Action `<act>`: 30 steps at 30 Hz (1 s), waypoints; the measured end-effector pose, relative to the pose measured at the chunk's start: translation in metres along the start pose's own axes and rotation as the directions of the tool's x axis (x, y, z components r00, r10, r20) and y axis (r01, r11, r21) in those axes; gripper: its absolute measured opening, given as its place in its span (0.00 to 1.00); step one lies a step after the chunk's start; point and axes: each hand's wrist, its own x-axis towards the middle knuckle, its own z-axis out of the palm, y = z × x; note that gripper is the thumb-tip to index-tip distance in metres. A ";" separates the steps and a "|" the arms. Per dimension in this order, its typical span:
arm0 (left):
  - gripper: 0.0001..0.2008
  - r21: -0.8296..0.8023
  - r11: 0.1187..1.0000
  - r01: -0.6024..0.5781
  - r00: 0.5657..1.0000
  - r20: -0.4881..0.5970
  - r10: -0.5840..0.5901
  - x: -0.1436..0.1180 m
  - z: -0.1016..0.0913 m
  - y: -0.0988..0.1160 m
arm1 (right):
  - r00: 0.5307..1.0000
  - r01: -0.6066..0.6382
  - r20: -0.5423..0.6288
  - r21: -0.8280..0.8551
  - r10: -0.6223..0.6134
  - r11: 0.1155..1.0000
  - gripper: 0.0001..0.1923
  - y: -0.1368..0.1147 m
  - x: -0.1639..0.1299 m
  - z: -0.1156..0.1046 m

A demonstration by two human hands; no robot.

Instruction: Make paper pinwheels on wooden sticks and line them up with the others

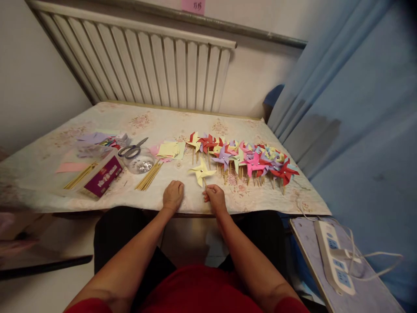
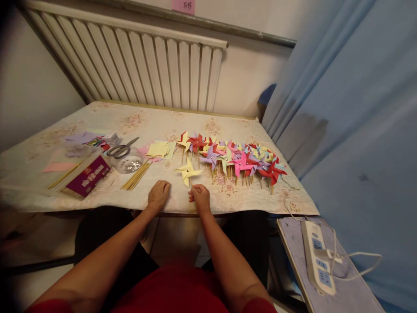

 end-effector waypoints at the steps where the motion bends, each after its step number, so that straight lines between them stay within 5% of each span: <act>1: 0.15 -0.037 0.999 0.014 1.000 0.011 -0.014 0.000 0.002 0.003 | 1.000 -0.005 -0.002 0.007 0.005 1.000 0.11 0.000 0.002 0.001; 14: 0.13 -0.395 0.913 0.104 0.991 0.116 -0.062 0.011 0.022 0.041 | 0.999 0.016 0.052 -0.029 -0.015 0.999 0.09 -0.005 0.009 0.010; 30: 0.14 -0.549 0.811 0.203 0.978 0.147 -0.145 0.018 0.024 0.058 | 0.998 0.023 0.067 -0.033 -0.021 0.999 0.10 -0.003 0.009 0.010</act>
